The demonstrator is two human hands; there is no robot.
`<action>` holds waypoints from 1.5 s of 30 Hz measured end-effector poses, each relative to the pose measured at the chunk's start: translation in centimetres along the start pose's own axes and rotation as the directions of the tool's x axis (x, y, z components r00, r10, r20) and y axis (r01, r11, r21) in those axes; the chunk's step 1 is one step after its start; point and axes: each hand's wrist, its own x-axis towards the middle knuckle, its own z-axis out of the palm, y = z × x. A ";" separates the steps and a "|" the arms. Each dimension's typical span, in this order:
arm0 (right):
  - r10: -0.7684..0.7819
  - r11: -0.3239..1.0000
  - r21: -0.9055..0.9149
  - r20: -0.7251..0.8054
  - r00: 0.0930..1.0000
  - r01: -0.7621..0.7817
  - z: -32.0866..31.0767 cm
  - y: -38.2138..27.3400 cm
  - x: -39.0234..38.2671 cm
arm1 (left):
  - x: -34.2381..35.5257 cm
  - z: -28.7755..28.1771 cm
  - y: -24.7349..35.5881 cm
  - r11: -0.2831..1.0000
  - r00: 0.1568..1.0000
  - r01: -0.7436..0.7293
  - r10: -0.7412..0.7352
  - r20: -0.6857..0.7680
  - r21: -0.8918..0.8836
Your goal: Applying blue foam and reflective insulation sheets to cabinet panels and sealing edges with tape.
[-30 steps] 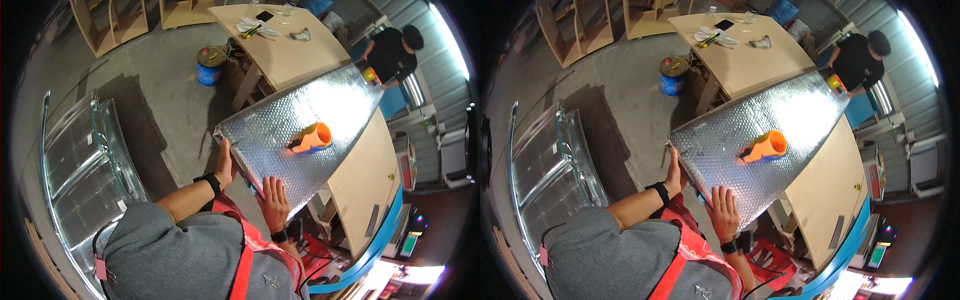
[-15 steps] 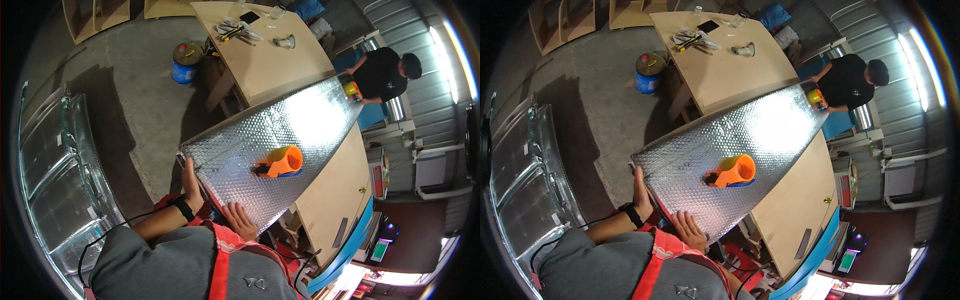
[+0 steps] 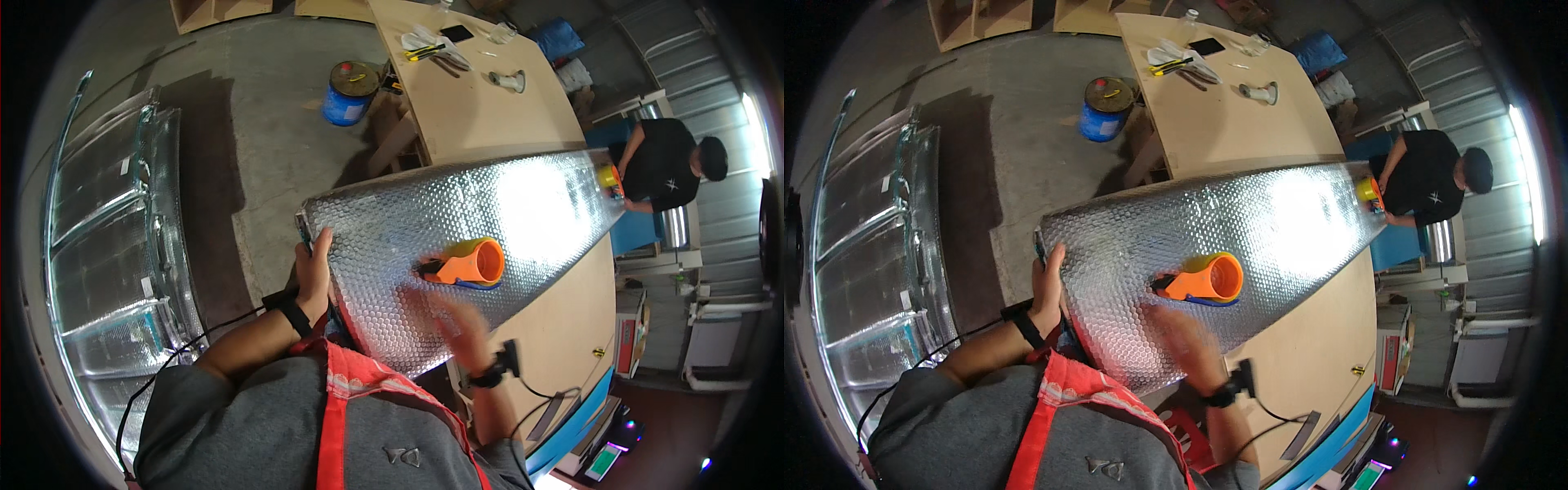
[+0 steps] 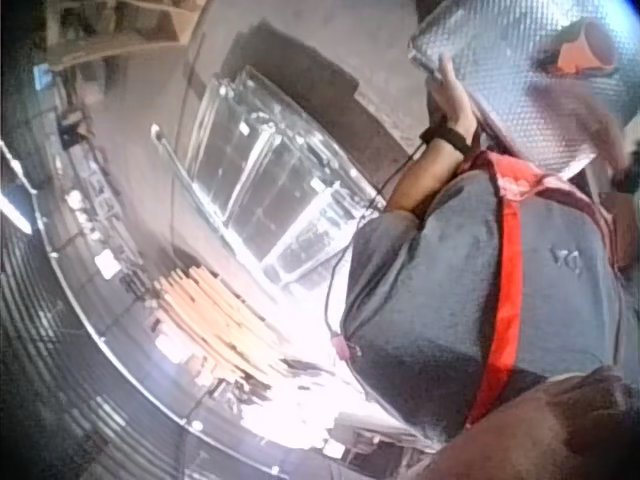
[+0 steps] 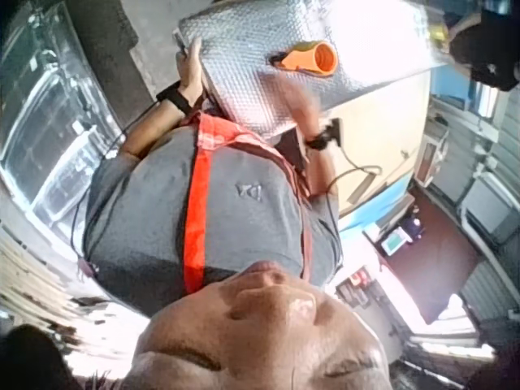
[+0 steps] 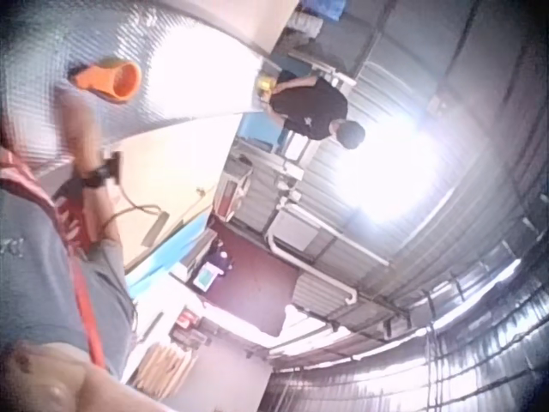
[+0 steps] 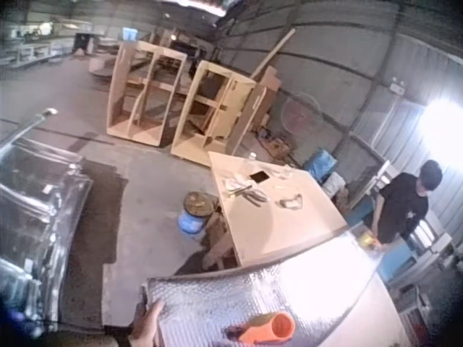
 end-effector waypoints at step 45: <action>0.095 0.964 -0.204 0.861 0.499 0.170 0.4 -14.9 17.9 | -2.6 -12.5 4.3 0.970 0.887 0.001 0.111 0.448 -0.242</action>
